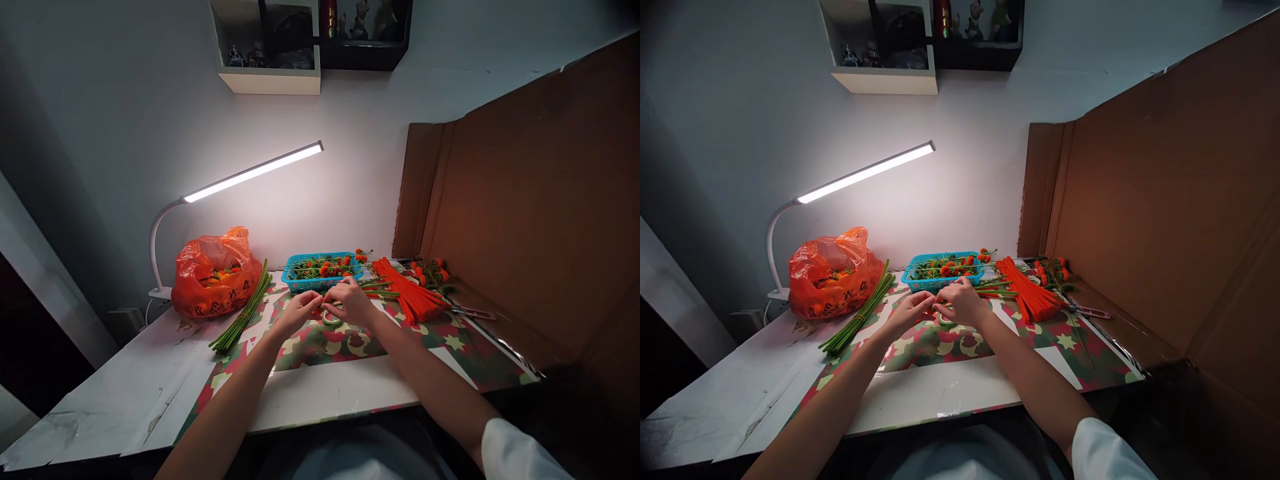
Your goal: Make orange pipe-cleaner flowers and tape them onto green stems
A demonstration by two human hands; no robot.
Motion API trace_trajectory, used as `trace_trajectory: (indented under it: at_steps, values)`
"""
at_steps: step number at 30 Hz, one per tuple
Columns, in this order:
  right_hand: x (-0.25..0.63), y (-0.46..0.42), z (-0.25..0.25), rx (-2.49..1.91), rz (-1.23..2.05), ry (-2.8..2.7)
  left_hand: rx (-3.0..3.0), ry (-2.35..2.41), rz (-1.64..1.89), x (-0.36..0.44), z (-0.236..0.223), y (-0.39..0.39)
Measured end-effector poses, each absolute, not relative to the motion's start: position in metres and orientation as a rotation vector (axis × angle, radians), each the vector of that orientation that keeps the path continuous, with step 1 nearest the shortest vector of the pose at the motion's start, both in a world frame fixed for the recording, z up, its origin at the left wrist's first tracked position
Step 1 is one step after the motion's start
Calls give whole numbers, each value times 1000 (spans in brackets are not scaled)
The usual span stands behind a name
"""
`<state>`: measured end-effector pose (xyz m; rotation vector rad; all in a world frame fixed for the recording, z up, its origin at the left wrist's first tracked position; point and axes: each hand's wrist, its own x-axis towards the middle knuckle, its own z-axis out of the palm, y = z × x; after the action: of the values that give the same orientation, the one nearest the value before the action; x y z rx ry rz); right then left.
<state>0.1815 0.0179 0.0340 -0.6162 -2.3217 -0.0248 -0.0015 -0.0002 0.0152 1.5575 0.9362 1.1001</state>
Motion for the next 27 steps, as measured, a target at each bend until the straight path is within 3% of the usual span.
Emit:
trace_trajectory:
  at_steps: [10,16,27]
  values:
    - [174,12,33,-772,-50,-2235,1305,739,995,-3,21,-5]
    - [173,14,32,-952,3,-2227,1477,803,988,-3,20,-6]
    - [170,29,23,-1114,766,-1942,1814,911,1083,1,17,-6]
